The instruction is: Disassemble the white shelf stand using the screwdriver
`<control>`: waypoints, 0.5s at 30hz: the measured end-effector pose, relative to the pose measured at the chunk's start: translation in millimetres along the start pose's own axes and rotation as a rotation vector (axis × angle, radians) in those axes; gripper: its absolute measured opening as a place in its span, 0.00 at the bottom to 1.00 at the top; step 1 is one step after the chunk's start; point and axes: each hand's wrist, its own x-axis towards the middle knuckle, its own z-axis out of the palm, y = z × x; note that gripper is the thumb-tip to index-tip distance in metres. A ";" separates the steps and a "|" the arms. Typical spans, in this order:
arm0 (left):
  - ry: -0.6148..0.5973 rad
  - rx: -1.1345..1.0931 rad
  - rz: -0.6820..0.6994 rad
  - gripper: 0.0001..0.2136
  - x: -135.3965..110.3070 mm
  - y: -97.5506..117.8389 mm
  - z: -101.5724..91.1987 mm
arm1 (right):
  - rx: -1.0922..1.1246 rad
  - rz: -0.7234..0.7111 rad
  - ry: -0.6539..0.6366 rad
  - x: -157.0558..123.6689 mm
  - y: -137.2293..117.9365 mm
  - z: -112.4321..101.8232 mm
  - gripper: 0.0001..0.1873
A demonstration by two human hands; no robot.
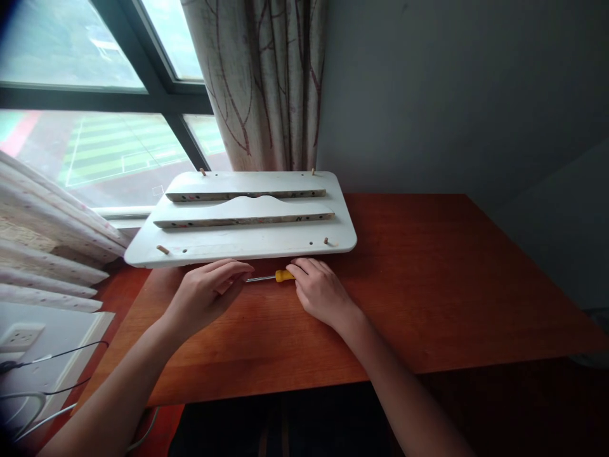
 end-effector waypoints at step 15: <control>0.626 -0.001 -0.647 0.20 -3.0 -133.2 -86.0 | 0.266 0.536 0.651 24.6 97.5 -41.1 0.15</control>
